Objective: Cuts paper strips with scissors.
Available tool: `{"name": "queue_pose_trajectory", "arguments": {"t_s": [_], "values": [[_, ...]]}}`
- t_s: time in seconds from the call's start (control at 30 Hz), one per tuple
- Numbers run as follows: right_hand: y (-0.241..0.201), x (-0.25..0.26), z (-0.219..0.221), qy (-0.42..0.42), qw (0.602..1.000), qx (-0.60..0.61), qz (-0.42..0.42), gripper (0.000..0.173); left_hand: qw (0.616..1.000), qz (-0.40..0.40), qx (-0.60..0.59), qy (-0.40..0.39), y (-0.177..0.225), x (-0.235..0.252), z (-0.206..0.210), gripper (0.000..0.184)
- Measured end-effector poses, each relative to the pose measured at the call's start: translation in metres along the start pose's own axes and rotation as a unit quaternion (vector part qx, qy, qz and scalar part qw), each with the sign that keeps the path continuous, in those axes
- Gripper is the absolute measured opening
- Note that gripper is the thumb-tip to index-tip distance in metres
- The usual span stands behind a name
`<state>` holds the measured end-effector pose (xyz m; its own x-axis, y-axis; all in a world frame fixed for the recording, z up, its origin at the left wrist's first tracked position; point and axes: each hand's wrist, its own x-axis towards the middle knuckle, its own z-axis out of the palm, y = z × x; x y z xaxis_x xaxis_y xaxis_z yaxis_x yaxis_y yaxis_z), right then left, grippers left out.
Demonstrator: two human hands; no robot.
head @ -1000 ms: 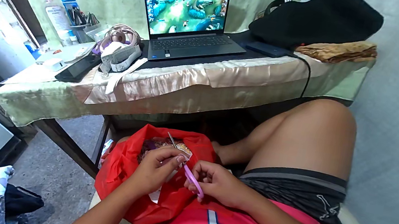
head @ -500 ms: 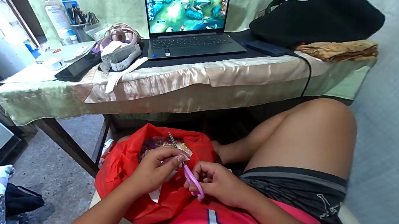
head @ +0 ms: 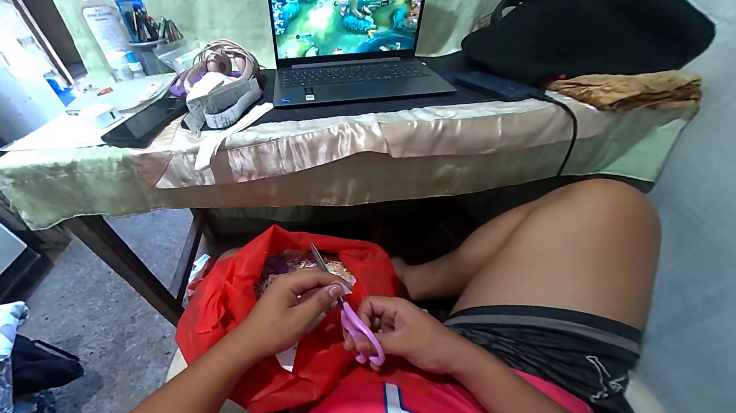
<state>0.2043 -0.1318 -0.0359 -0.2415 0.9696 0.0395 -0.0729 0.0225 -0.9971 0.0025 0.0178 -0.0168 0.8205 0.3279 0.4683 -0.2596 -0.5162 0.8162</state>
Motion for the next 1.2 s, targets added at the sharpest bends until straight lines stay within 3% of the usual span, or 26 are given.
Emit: {"name": "queue_pose_trajectory", "arguments": {"t_s": [0.27,0.5,0.7,1.2], "values": [[0.0069,0.0015,-0.0069,-0.026,0.996,0.073,0.035,0.017,1.0,-0.008,0.0,-0.003,0.0007,-0.0004,-0.0003,0.024],[0.0058,0.0021,-0.0074,-0.07,0.989,0.112,0.073,0.045,1.0,0.005,-0.02,-0.02,0.0013,-0.0006,0.0005,0.024],[0.0033,0.0014,-0.0064,-0.072,0.991,0.073,0.081,0.026,1.0,0.006,-0.022,-0.019,0.0023,-0.0002,0.0003,0.024],[0.0031,0.0005,-0.0038,-0.071,0.994,0.064,0.057,0.028,0.999,-0.003,-0.044,-0.019,0.0011,-0.0007,0.0009,0.023]]}}
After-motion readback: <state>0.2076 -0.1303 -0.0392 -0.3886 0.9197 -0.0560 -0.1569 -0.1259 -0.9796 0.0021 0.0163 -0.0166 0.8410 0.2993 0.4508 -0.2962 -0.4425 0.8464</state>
